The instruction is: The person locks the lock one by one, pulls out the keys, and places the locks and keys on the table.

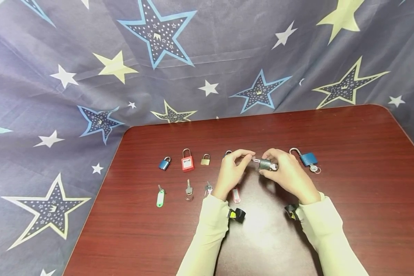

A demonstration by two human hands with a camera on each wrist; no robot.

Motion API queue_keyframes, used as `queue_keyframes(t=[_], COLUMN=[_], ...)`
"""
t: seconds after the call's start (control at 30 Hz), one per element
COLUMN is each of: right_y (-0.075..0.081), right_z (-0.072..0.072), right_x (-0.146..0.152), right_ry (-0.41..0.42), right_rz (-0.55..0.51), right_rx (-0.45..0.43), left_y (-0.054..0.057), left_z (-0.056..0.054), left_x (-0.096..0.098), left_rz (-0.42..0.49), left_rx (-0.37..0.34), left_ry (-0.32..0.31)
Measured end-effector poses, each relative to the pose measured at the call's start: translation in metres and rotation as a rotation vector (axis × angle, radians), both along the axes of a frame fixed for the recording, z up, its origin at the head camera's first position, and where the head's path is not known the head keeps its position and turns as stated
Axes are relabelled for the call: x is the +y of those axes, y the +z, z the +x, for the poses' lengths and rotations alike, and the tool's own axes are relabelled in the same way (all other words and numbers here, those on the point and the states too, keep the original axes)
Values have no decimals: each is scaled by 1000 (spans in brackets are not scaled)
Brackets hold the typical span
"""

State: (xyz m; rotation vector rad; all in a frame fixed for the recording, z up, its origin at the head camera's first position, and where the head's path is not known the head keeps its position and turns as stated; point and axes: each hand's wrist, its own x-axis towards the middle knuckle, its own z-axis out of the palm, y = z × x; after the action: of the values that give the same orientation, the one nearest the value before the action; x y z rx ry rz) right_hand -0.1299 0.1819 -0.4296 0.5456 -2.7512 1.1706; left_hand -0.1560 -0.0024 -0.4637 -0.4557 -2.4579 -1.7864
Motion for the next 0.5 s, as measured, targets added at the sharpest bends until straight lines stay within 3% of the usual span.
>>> queue_keyframes(t=[0.17,0.33,0.5], right_y=[-1,2,6], right_z=[-1,0,1], right_x=[3,6,7], right_ry=[-6,-39,-65], right_rz=[-14,-103,-243], right_rx=[38,-28,-103], left_y=[-1,-3,-2], left_z=[0,0,0], left_x=[-4,-7,-8], left_rz=[35,98,138], left_rx=[-95,-226,-241], left_ry=[-54,-127,-193])
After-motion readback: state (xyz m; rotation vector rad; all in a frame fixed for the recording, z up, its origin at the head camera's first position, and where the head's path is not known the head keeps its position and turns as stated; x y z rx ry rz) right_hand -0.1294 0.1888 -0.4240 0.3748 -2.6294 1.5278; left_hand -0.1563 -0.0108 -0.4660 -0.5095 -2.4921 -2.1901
